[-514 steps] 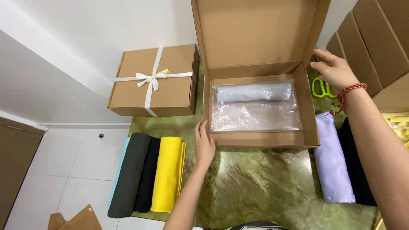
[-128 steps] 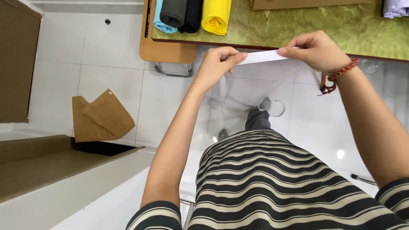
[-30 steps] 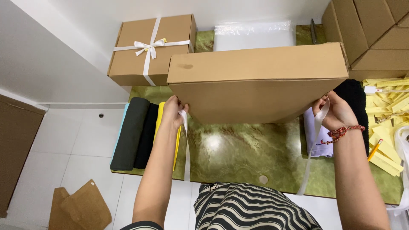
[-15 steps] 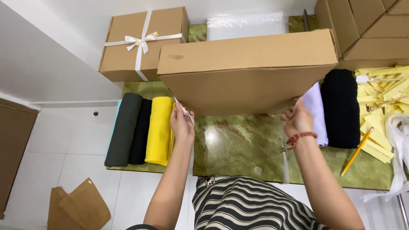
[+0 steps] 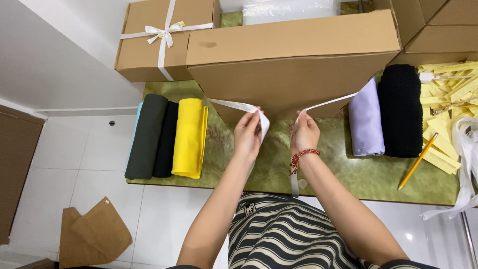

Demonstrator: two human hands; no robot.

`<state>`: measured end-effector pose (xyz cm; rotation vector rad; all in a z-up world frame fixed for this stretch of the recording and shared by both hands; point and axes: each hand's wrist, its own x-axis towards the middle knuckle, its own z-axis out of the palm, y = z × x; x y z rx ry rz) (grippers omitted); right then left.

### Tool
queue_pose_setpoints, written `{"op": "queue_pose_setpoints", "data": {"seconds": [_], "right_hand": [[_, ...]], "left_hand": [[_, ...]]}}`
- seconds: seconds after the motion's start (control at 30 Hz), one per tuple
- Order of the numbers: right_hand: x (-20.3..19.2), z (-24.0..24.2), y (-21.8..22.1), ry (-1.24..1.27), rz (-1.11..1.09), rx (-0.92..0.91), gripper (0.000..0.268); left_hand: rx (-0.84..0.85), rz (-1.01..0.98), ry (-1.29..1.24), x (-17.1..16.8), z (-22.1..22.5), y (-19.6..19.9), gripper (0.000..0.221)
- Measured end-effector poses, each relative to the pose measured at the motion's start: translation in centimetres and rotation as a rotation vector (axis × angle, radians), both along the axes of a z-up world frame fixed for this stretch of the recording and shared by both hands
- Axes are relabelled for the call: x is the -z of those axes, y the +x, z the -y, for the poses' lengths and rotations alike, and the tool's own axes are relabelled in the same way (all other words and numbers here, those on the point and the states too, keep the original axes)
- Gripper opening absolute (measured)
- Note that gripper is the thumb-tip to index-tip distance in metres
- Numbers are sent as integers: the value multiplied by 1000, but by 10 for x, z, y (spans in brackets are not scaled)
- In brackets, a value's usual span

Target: Packaging an item into a cardboard box and tying a decorative white ribbon around it

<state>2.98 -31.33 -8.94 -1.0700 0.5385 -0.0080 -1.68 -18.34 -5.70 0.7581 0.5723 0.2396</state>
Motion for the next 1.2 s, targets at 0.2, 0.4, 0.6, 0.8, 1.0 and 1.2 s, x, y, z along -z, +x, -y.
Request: {"op": "queue_pose_setpoints", "data": {"seconds": [0.2, 0.4, 0.6, 0.8, 1.0, 1.2], "right_hand": [[23, -10, 1, -184, 78, -69, 17], [32, -14, -2, -357, 175, -143, 14], [4, -13, -14, -508, 237, -200, 12], [20, 7, -3, -477, 144, -280, 19], [-27, 16, -6, -95, 98, -315, 46], [-28, 14, -12, -176, 90, -469, 84]], "left_hand": [[270, -21, 238, -7, 21, 2, 30], [306, -35, 589, 37, 30, 30, 27], [396, -56, 858, 20, 18, 30, 29], [362, -83, 866, 6, 22, 31, 28], [350, -66, 968, 35, 18, 39, 25], [356, -121, 1007, 42, 11, 36, 21]]}}
